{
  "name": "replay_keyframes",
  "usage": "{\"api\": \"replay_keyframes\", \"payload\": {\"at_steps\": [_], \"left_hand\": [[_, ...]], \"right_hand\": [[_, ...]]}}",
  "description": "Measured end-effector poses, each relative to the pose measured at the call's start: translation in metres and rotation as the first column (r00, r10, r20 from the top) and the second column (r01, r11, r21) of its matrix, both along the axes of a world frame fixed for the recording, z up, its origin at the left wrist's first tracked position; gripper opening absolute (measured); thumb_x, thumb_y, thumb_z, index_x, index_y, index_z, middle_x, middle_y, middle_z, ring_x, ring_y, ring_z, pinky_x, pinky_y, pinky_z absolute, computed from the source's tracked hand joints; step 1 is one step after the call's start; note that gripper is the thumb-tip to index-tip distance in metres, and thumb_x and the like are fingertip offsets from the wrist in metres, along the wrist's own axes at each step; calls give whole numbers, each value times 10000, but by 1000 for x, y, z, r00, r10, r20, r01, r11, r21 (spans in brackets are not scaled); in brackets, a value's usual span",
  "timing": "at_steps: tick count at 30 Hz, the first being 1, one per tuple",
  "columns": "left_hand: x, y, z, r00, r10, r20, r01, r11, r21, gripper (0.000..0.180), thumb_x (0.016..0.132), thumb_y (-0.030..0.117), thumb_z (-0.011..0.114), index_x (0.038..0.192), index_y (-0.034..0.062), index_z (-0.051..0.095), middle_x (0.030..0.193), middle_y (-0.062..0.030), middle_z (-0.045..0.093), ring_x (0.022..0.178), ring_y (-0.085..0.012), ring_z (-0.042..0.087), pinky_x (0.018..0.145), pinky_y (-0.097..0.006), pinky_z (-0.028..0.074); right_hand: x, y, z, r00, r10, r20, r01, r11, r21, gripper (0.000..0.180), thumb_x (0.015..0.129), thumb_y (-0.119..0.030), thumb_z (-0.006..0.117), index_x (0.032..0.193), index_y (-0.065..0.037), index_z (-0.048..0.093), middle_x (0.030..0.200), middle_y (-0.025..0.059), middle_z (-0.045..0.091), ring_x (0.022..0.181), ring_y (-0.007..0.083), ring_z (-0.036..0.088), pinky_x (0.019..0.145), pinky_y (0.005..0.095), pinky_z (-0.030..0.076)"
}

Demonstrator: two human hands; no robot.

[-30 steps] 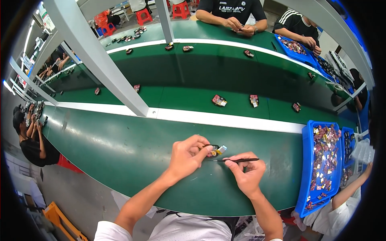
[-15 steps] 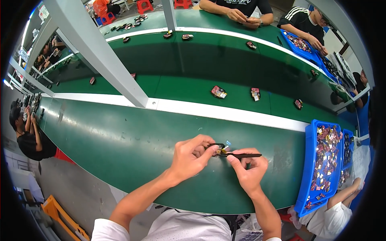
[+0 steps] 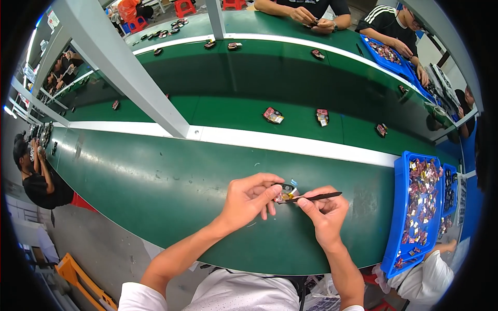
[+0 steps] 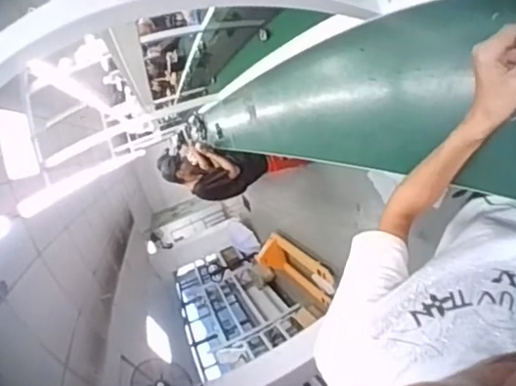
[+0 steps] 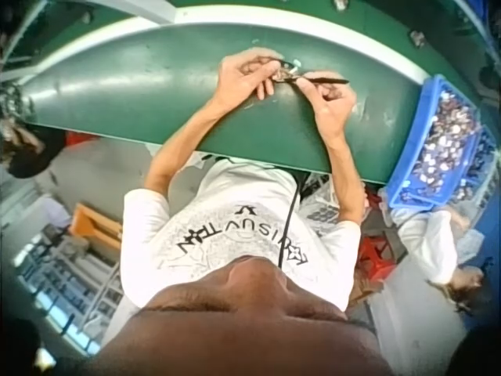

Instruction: Assembling small electronic components onto circuit boards on a factory assembly line.

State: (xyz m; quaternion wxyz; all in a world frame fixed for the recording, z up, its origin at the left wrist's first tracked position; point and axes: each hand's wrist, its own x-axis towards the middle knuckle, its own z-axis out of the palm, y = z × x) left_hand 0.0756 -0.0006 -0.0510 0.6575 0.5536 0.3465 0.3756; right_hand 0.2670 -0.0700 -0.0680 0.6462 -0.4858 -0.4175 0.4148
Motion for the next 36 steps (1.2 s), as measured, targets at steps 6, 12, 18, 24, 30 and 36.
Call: {"api": "replay_keyframes", "payload": {"at_steps": [6, 12, 18, 24, 30, 36], "left_hand": [[1, 2, 0, 994, -74, 75, 81, 993, -88, 277, 1030, 92, 589, 1239, -83, 637, 945, -165, 707, 681, -219, 731, 465, -268, 565], [7, -2, -1, 995, -76, 68, 81, 993, -82, 300, 1039, 102, 574, 1268, -86, 621, 971, -180, 707, 725, -250, 747, 490, -282, 594], [9, -4, -5, 997, -58, 56, 58, 998, -13, 301, 1032, 99, 589, 1264, -89, 618, 952, -178, 703, 725, -251, 746, 501, -289, 603], [13, -6, -7, 998, -28, 49, 27, 999, 26, 293, 1025, 87, 598, 1256, -92, 620, 922, -170, 704, 720, -244, 745, 500, -286, 600], [16, -7, -9, 999, -23, 45, 22, 999, 25, 269, 1017, 61, 600, 1233, -96, 633, 891, -164, 712, 699, -237, 742, 496, -282, 594], [21, -8, -10, 999, 17, 42, -18, 999, 32, 243, 1005, 36, 608, 1201, -101, 650, 894, -170, 718, 676, -231, 738, 496, -279, 590]], "right_hand": [[-2, -5, -4, 980, -104, 170, 68, 977, 202, 121, 818, 50, 802, 887, 7, 713, 773, 65, 736, 465, -7, 421, 453, 185, 322], [1, -4, 0, 913, -165, 374, 16, 929, 370, 128, 781, 44, 813, 849, -29, 733, 880, 156, 780, 403, 28, 466, 424, 193, 369], [4, -5, 0, 900, -187, 393, 13, 914, 406, 134, 774, 49, 809, 852, -28, 731, 879, 144, 782, 390, 37, 460, 416, 198, 375], [7, -5, 0, 894, -187, 407, 8, 915, 403, 131, 773, 40, 814, 848, -27, 731, 871, 138, 782, 380, 42, 451, 411, 204, 380], [11, -7, -5, 900, -179, 396, 11, 920, 392, 139, 770, 34, 823, 856, -24, 731, 854, 129, 780, 386, 36, 432, 415, 201, 370], [13, -9, -9, 939, -157, 306, 70, 959, 276, 154, 766, 22, 838, 876, -11, 735, 844, 107, 775, 408, 15, 426, 411, 202, 342]]}}
